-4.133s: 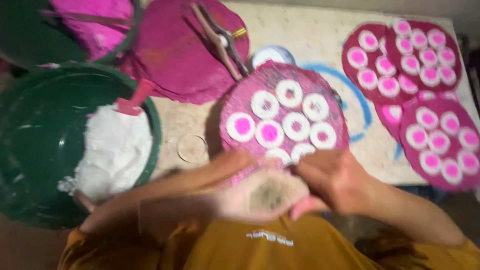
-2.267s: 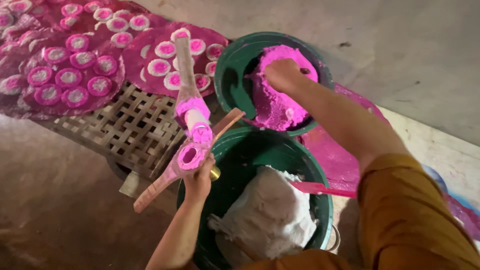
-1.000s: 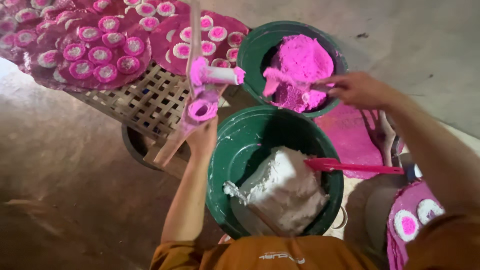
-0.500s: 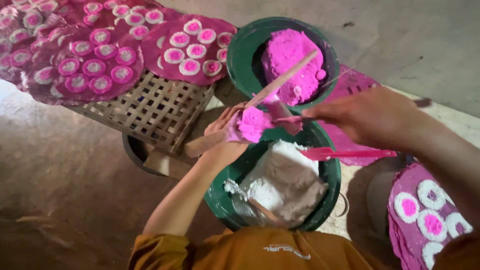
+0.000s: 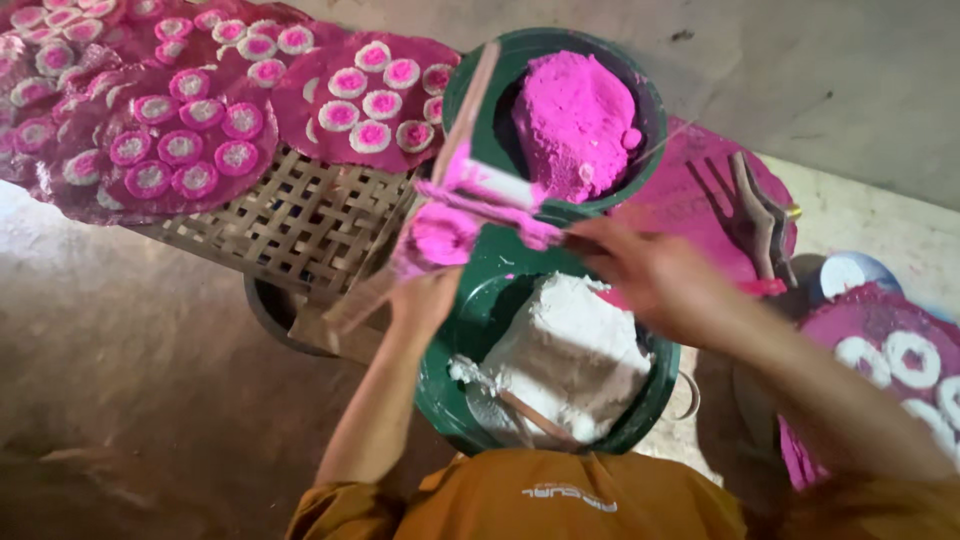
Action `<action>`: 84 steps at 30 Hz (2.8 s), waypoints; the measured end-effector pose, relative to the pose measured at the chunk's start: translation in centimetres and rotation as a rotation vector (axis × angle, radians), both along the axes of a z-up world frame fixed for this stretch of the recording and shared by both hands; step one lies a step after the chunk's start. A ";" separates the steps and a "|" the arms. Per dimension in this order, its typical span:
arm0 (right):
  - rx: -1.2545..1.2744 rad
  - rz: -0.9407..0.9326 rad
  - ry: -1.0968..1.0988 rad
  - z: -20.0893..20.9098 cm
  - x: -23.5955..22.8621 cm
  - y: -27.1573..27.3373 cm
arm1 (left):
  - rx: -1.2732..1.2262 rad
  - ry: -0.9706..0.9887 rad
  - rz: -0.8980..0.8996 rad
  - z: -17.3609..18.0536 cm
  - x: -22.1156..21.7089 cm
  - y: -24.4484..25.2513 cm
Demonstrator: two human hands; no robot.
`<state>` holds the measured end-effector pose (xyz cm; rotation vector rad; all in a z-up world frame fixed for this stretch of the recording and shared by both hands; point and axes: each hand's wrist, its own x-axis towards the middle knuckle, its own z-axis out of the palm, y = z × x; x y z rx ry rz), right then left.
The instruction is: The person shapes pieces of pink and white dough using a wooden mold and a scraper, then transfers the formed items onto circular trays.
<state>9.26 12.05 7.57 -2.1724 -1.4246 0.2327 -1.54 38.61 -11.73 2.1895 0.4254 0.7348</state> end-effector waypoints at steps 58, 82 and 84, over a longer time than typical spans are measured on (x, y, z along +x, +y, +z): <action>-0.589 0.332 -0.677 1.2 -5.7 2.5 | 0.128 0.110 -0.191 0.3 -4.2 -3.2; -0.439 0.264 -0.851 2.7 -3.7 0.8 | 0.343 0.019 -0.384 -1.3 -3.3 -1.1; -0.444 0.349 -0.866 1.2 -4.7 2.9 | 0.254 0.023 -0.449 -0.8 -2.6 -2.7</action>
